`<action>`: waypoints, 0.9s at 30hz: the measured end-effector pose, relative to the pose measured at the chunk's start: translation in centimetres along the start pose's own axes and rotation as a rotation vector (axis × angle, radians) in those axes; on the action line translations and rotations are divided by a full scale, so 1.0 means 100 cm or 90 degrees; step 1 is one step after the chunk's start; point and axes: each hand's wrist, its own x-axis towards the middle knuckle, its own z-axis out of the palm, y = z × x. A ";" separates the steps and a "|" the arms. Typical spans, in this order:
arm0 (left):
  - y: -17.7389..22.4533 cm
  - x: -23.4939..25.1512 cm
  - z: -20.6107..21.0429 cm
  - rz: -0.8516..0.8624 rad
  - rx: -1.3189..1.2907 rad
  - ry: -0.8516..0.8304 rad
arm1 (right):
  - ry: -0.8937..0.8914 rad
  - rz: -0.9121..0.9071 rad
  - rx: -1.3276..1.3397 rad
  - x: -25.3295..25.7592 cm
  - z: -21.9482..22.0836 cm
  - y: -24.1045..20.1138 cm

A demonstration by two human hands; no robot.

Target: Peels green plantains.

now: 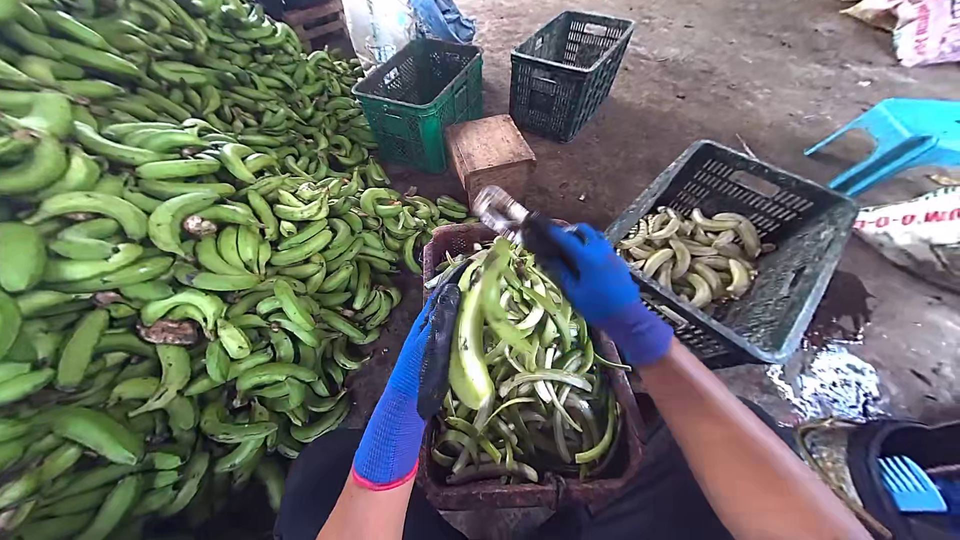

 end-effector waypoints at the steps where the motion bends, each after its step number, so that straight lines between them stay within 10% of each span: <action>1: 0.001 0.000 -0.001 -0.026 -0.032 -0.016 | -0.003 0.029 0.012 0.003 -0.004 0.006; 8: 0.005 0.017 -0.019 0.143 0.119 0.267 | -0.189 -0.169 0.242 -0.045 0.021 -0.019; 16: 0.007 -0.007 0.000 0.018 0.198 0.045 | 0.013 -0.074 0.042 0.001 0.005 0.002; 22: -0.002 0.012 -0.009 0.151 0.028 0.285 | -0.112 -0.266 0.164 -0.040 0.030 -0.017; 27: -0.001 -0.001 -0.006 0.004 0.077 -0.002 | -0.069 -0.143 0.131 0.004 0.017 0.002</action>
